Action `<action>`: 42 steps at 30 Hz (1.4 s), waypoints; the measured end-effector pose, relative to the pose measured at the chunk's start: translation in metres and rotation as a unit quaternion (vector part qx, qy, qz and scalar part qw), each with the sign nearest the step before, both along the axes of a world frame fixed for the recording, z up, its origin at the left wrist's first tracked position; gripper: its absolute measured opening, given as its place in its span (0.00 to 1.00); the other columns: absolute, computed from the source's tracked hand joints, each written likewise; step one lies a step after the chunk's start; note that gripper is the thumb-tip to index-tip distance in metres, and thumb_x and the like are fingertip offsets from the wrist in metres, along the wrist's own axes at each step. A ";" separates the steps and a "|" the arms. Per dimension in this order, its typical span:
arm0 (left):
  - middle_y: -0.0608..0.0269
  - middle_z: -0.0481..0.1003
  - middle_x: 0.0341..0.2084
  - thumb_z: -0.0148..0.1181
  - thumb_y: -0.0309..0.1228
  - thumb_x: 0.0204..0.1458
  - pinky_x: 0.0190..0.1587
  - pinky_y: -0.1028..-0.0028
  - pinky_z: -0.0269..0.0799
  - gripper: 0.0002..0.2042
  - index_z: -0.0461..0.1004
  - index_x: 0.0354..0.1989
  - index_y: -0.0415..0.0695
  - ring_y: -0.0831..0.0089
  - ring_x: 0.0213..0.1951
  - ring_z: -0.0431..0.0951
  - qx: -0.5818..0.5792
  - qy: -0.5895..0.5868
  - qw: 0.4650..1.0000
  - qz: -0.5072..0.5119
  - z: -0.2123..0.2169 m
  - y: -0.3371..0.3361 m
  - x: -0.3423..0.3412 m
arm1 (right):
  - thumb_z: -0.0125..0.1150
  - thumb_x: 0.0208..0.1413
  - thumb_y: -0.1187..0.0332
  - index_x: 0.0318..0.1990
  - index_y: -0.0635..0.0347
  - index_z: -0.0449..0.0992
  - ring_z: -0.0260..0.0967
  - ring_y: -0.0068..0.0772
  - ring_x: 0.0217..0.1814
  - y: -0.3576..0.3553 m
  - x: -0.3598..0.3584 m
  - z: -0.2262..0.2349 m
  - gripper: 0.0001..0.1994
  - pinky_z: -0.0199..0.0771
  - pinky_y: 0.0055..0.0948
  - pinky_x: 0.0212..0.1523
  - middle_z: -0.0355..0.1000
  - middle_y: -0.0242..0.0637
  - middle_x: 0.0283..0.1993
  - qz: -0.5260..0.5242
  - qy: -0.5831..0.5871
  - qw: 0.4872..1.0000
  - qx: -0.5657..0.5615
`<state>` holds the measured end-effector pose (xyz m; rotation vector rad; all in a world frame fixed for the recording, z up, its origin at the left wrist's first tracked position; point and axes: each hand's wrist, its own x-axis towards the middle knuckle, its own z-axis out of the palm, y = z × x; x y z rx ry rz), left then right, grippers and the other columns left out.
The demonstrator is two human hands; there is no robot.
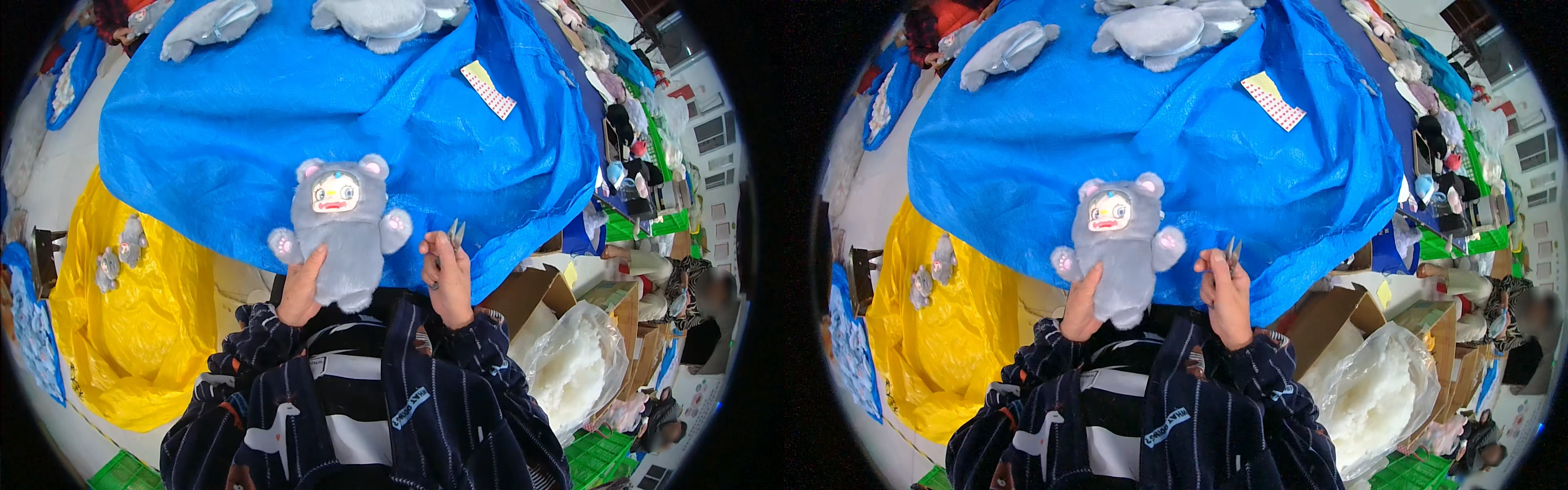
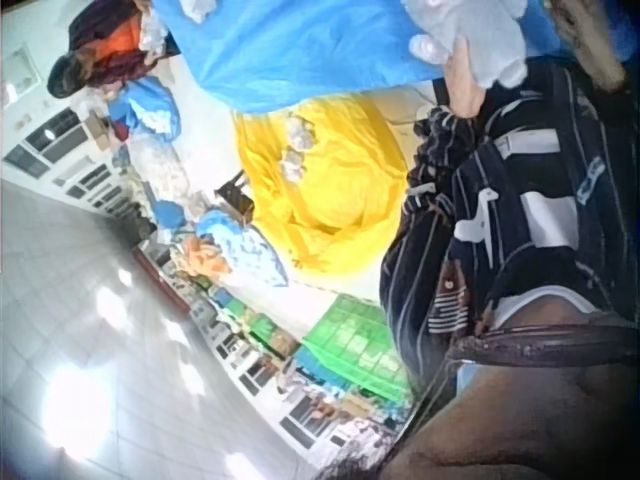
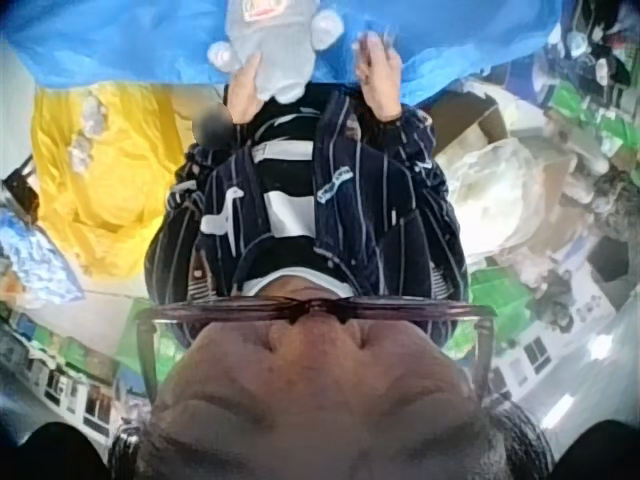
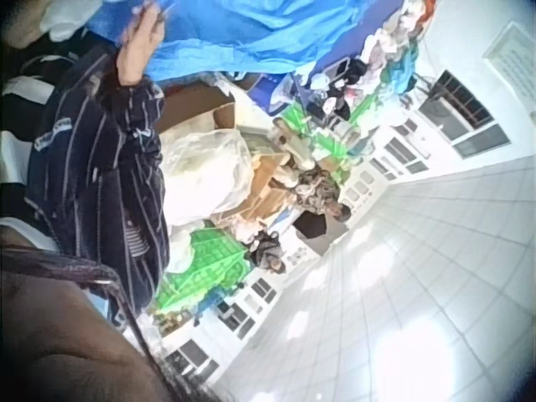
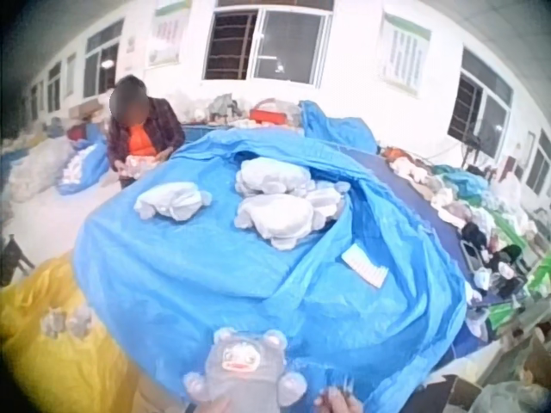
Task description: The person uses small scissors to trim loose threads and edges on gray stuffed bear toys. They handle each toy one at a time, rotate it to access different sides, and place the trimmed toys onto a blue tarp. The process is repeated for multiple toys.
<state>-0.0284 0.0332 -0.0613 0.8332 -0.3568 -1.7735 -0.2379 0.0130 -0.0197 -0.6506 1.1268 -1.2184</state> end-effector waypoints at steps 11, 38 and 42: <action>0.58 0.66 0.47 0.41 0.39 0.58 0.48 0.72 0.65 0.20 0.57 0.54 0.39 0.71 0.47 0.68 0.018 0.041 0.993 0.109 0.005 -0.007 0.000 | 0.59 0.48 0.66 0.36 0.69 0.72 0.63 0.17 0.30 0.021 0.038 0.011 0.14 0.66 0.23 0.32 0.72 0.35 0.28 0.272 0.296 0.913 -0.074; 0.55 0.63 0.49 0.51 0.33 0.52 0.48 0.74 0.64 0.24 0.53 0.56 0.38 0.73 0.49 0.65 -0.111 0.025 0.992 -0.060 0.047 -0.011 0.037 | 0.61 0.33 0.77 0.40 0.60 0.70 0.68 0.35 0.24 -0.003 0.048 0.016 0.20 0.68 0.28 0.22 0.68 0.37 0.36 0.233 0.514 0.638 -0.524; 0.58 0.63 0.49 0.54 0.24 0.49 0.51 0.71 0.61 0.25 0.53 0.56 0.38 0.71 0.51 0.63 -0.023 -0.048 0.998 0.044 0.005 -0.010 0.023 | 0.61 0.37 0.76 0.40 0.58 0.72 0.69 0.31 0.25 -0.002 0.056 0.010 0.17 0.70 0.28 0.24 0.67 0.33 0.36 0.317 0.470 0.675 -0.471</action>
